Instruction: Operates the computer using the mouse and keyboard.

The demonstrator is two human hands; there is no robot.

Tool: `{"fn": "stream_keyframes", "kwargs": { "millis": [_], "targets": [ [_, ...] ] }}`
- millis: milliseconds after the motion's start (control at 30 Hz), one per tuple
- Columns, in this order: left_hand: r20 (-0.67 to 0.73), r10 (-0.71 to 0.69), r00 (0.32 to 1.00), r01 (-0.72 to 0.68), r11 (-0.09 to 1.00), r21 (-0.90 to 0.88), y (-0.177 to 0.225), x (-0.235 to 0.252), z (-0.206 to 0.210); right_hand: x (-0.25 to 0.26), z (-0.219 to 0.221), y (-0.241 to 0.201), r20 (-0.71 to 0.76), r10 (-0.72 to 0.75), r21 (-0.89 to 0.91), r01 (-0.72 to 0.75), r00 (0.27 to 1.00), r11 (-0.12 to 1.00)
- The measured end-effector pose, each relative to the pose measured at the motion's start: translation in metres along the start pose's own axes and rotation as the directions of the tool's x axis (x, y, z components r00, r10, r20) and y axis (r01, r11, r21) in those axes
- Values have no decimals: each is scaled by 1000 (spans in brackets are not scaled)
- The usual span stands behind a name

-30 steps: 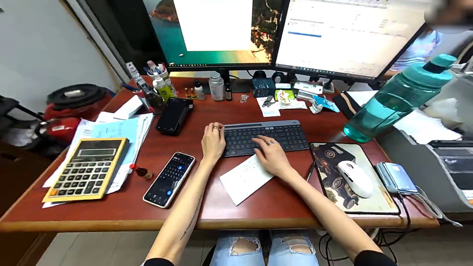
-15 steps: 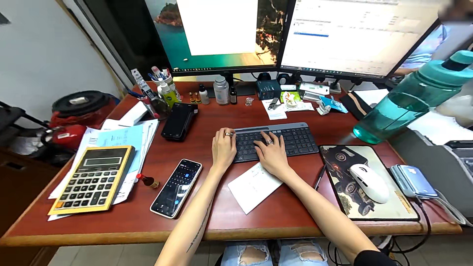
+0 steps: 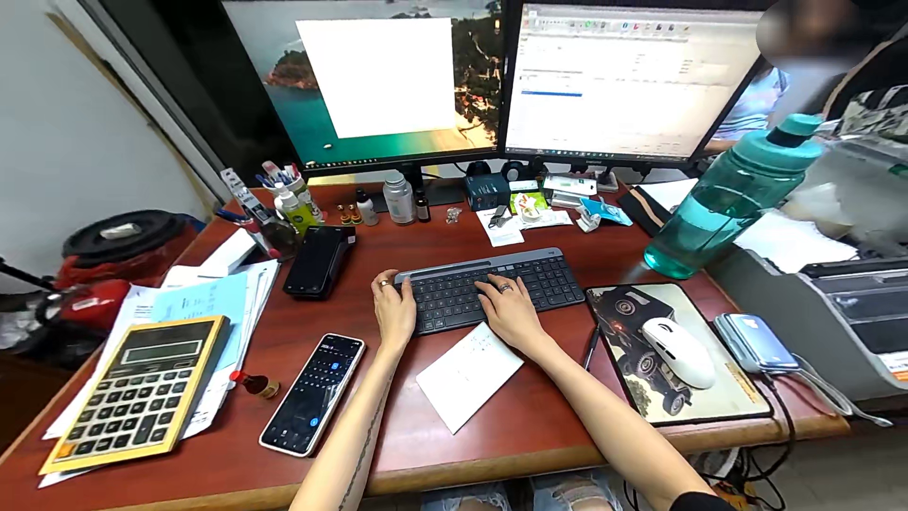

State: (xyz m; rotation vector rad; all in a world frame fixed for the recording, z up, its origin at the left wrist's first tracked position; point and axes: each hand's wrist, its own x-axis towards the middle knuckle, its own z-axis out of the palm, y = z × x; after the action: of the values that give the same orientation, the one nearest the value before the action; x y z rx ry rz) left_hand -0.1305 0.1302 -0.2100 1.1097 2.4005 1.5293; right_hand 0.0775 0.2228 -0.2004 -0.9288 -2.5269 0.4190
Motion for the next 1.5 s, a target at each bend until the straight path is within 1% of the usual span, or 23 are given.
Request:
{"fn": "stream_keyframes", "kwargs": {
  "millis": [300, 433, 600, 700, 733, 800, 867, 967, 1100, 1167, 1267, 1333, 1500],
  "targets": [
    [0, -76, 997, 74, 979, -190, 0, 4, -1, -1, 3, -4, 87, -12, -14, 13, 996, 1000],
    [-14, -114, 993, 109, 973, -201, -1, 6, -2, -1, 2, -5, 152, 6, -11, -4, 988, 1000],
    [-42, -180, 983, 167, 962, -215, -3, 7, -2, -1, 2, -6, 157, 2, -5, -1, 988, 1000],
    [-45, -195, 980, 180, 959, -220, -4, 7, -2, -1, -3, -6, 162, 7, -2, -7, 987, 1000],
    [-44, -197, 979, 183, 959, -218, -4, 8, -2, -1, -9, -4, 150, 11, 8, -12, 989, 1000],
    [-37, -206, 978, 193, 956, -222, -4, 7, -2, -5, -29, 2, 80, 15, 14, -16, 997, 1000],
    [-45, -213, 976, 197, 953, -231, -3, 7, -2, -16, -55, 17, -47, -20, -15, 19, 999, 1000],
    [-47, -216, 975, 199, 952, -234, -1, 7, -2, -52, -92, 53, -207, -78, -105, 57, 975, 993],
    [-47, -201, 978, 185, 956, -228, -2, 8, -2, -111, -123, 104, -325, -68, -209, -1, 943, 978],
    [-40, -197, 980, 183, 957, -226, -3, 7, -1, -137, -127, 121, -395, -43, -229, -53, 918, 972],
    [-38, -193, 981, 178, 955, -238, -5, 7, -2, -167, -121, 139, -467, -16, -251, -115, 884, 961],
    [-38, -194, 980, 179, 954, -242, -6, 6, -3, -180, -115, 149, -473, -19, -277, -128, 881, 952],
    [-35, -175, 984, 162, 957, -242, -7, 6, -5, -194, -103, 161, -421, 0, -294, -137, 907, 946]
  ]
}}
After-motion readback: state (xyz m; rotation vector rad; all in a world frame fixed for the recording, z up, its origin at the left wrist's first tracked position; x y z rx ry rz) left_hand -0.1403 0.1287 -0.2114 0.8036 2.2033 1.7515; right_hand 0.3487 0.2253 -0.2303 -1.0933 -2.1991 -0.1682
